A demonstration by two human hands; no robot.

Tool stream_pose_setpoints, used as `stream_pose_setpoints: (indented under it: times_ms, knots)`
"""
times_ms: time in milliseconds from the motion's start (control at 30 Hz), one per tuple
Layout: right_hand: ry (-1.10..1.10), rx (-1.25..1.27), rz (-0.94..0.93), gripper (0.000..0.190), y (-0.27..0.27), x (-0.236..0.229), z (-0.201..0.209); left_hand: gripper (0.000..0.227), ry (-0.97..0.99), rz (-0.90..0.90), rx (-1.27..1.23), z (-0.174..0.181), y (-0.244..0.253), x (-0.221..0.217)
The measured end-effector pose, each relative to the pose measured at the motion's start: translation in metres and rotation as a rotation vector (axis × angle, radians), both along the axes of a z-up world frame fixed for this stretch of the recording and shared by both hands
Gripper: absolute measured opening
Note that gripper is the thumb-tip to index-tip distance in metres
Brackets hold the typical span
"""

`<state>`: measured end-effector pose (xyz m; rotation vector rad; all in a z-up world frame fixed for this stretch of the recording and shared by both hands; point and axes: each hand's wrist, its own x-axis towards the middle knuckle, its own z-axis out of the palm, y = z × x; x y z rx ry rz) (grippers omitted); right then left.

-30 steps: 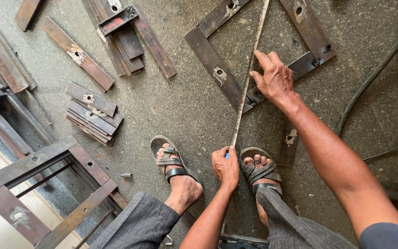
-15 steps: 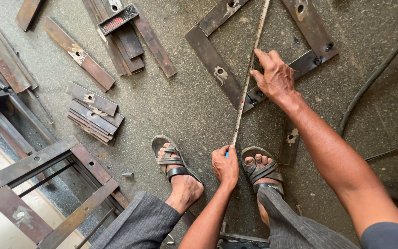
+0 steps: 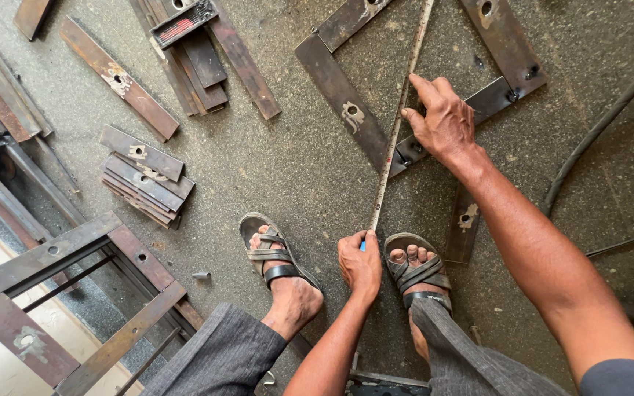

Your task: The person sits on the floor and assembles a rectangular metal frame using square tubing pieces. They measure the frame with a tape measure, position the pieces, and weld the joints using a welding torch. The person repeatedly measures and welds different sections of the frame to ensure alignment and structural integrity.

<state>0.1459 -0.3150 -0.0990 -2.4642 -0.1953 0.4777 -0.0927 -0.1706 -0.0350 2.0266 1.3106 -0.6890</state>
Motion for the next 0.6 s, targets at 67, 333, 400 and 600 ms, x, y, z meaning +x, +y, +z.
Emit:
stream_pose_setpoints:
  times_ms: [67, 333, 400, 600]
  knots:
    - [-0.004, 0.007, 0.0, 0.065, 0.0, -0.001, 0.001, 0.037, -0.008, 0.003, -0.003, 0.0, 0.0, -0.002]
    - [-0.093, 0.145, -0.112, 0.043, -0.007, -0.031, 0.031, 0.026, -0.348, 0.013, -0.108, 0.014, -0.003, -0.017]
    - [0.035, 0.152, -0.152, 0.039, -0.008, -0.055, 0.049, 0.026, -0.416, 0.022, -0.162, 0.02, -0.002, -0.009]
    - [0.031, 0.418, 0.192, 0.067, -0.021, -0.137, 0.107, 0.032, -0.39, 0.216, -0.477, 0.023, -0.015, 0.053]
